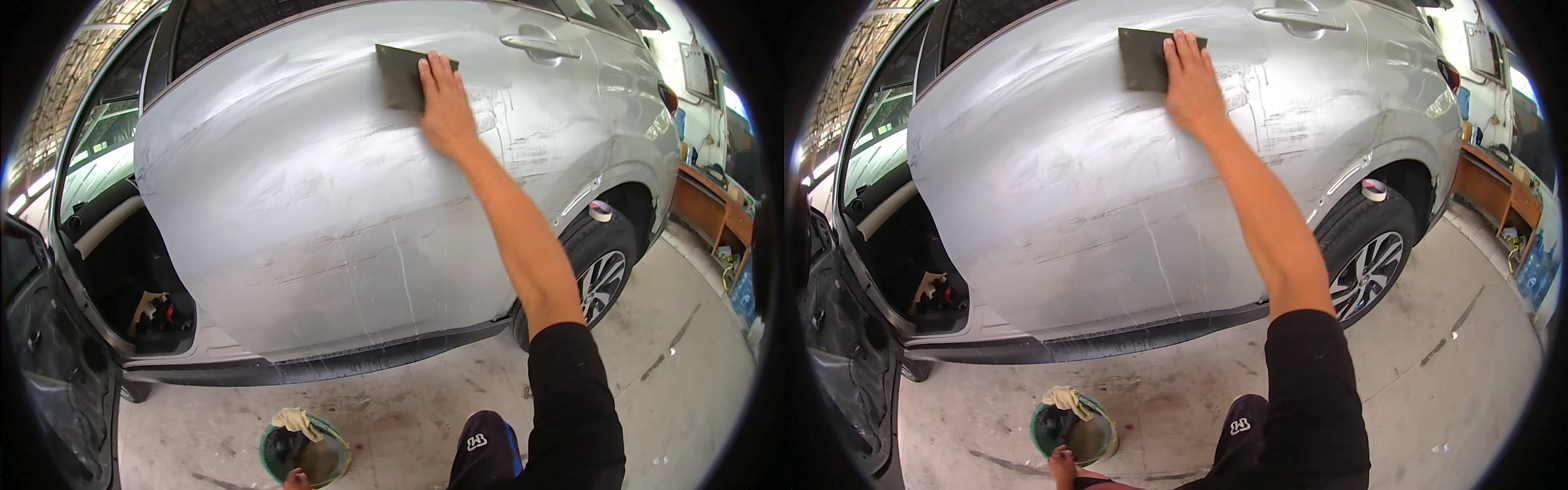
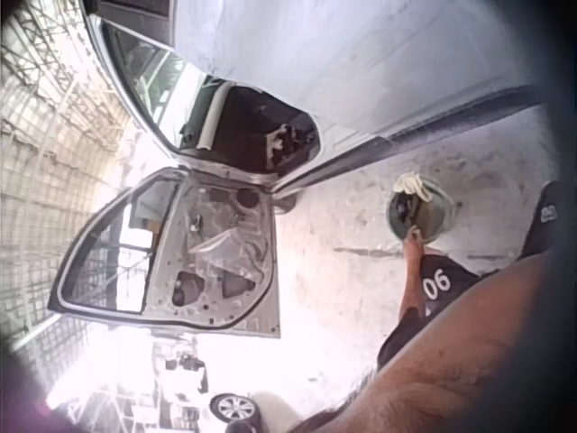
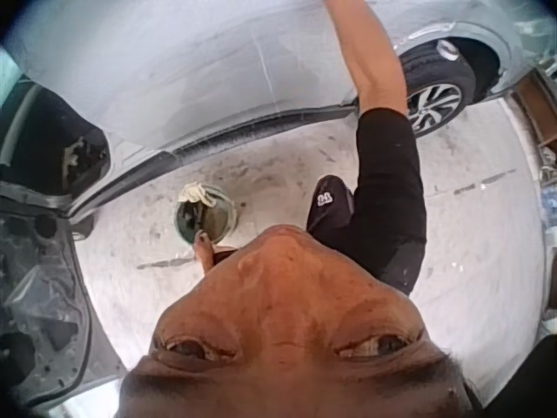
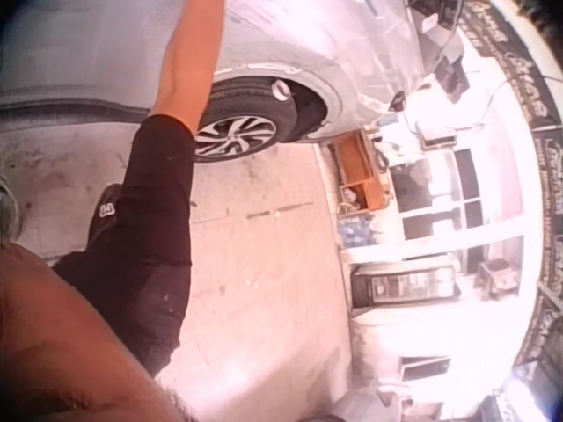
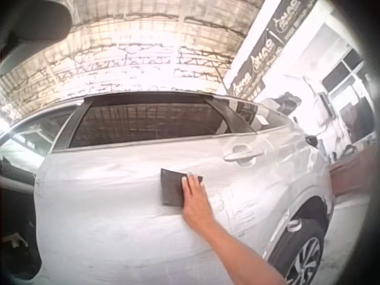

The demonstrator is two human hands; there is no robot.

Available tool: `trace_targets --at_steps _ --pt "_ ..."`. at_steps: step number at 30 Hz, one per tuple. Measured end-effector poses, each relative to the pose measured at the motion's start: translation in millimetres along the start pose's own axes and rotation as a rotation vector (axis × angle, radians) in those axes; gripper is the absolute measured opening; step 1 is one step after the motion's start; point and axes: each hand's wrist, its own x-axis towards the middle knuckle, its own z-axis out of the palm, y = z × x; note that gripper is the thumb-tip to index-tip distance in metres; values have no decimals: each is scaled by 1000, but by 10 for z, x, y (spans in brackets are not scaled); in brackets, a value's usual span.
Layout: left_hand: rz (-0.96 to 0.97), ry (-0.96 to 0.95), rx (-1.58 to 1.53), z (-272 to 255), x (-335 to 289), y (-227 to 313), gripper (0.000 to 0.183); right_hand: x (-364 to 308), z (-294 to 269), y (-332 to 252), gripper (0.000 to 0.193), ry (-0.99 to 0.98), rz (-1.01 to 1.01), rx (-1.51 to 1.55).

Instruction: The person sands the exterior of a silver car door using a sanding block, dipping the block into a bucket of water and wiping the surface with their hand to check for smoothness.

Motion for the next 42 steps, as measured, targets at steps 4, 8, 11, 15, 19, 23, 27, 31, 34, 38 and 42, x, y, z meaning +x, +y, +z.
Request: trace_targets --at_steps 4,8,11,15,19,23,27,31,34,38,42 --pt "-109 -160 56 -114 25 -44 30 175 -226 855 61 197 191 -5" --pt "-23 45 9 -105 -133 -77 21 69 -74 531 65 91 123 -132" --pt "-5 27 -72 -96 -82 6 22 101 -152 827 66 140 19 -97" --pt "-14 29 -78 -57 -155 -45 24 365 30 334 65 213 289 -139" --pt "-36 -9 -117 -93 -135 186 25 412 639 -1375 59 93 -48 93" --pt "-41 -103 -119 -108 52 582 25 446 948 -2672 51 51 -195 -4" --pt "-28 -60 -159 -89 -23 516 25 411 743 -2089 51 -18 -407 247" --pt "-36 -79 -194 -154 -82 361 25 137 155 -538 60 58 -63 13" --pt "-13 -117 -175 -141 -48 450 26 33 36 -327 66 66 170 -74" --pt "-42 -174 -99 -183 96 726 28 -204 554 -1531 59 -40 -59 31" --pt "-22 -226 -7 -153 140 901 27 -508 461 -2104 61 -260 -316 292"
